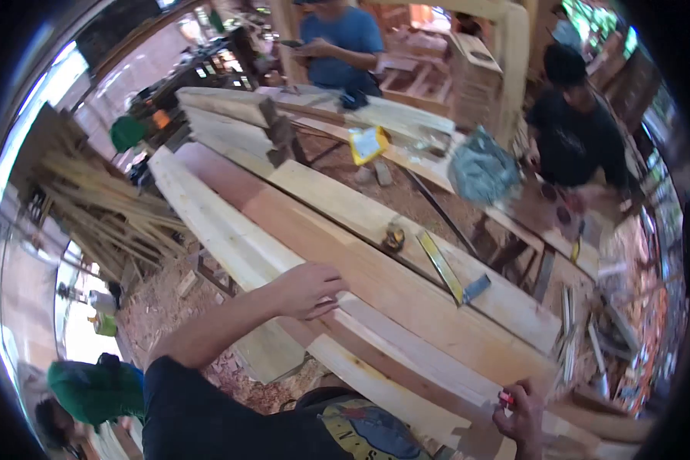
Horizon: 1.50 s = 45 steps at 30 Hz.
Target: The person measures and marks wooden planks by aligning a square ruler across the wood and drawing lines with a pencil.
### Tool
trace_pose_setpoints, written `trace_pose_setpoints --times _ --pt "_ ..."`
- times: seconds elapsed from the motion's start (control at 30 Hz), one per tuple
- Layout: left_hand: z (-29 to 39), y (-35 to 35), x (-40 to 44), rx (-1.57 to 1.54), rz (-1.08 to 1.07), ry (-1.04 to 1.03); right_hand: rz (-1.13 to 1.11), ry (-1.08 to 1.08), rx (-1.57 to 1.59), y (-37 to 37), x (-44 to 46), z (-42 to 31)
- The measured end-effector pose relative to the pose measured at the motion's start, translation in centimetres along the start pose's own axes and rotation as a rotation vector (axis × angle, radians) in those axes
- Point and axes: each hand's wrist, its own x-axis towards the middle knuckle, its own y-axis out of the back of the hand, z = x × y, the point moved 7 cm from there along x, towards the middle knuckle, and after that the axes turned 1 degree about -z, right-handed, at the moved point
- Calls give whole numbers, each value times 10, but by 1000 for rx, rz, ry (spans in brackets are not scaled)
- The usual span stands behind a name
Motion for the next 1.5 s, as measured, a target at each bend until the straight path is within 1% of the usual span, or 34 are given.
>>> trace_pose_setpoints --times 0.03,0.1,0.17,0.27,0.37,0.5,0.6,0.63,0.7,0.77,0.83,0.93,0.97,1.03,1.07,1.13,1.2,1.23,1.3,1.33,1.43,1.5 --pt "6 -3 -6 -15 -7 -17 -74 -45 -10 -5 -9 -2" --pt "17 -8 -18 -2 -31 -27 -56 -83 21 -6 -19 -21" --pt "22 -5 -22 -47 -68 63 -97 -161 16 -17 -28 -22" --pt "25 -10 -27 -88 -85 147 -140 -180 83 -28 -38 -24" --pt "18 -28 -38 -97 -87 160 -172 -182 28 -43 -46 -24" --pt "12 -32 -35 -96 -137 185 -45 -195 72 -32 -46 -30" --pt "11 -30 -35 -59 -192 206 243 -288 94 -4 -59 -14" --pt "9 -31 -36 -36 -214 208 387 -310 47 6 -72 0" --pt "1 -35 -40 21 -268 217 417 -541 41 21 -117 42" --pt "2 -34 -39 -2 -283 227 710 -663 101 32 -171 79" --pt "-2 -34 -43 32 -332 252 820 -915 -34 49 -226 103" --pt "-8 -50 -44 105 -417 217 1184 -1059 -112 60 -305 134" --pt "-9 -53 -47 123 -425 196 1049 -1136 -135 62 -331 149" --pt "-11 -56 -49 131 -411 147 1005 -1193 -186 56 -366 176" --pt "-13 -58 -52 116 -397 120 1015 -1199 -133 44 -382 193" --pt "-11 -63 -53 130 -390 56 921 -1276 -133 42 -391 194" --pt "-9 -64 -54 197 -392 -12 706 -1409 -223 42 -369 181" --pt "-2 -60 -50 131 -364 -3 720 -1436 -117 38 -364 182" --pt "26 -39 -31 197 -339 -41 743 -1491 93 27 -364 176" --pt "34 -35 -22 226 -326 -62 769 -1491 135 27 -362 170" --pt "10 -55 -36 59 -507 103 847 -1448 248 30 -344 150" --pt "19 -48 -30 42 -424 97 897 -1391 296 35 -334 140"
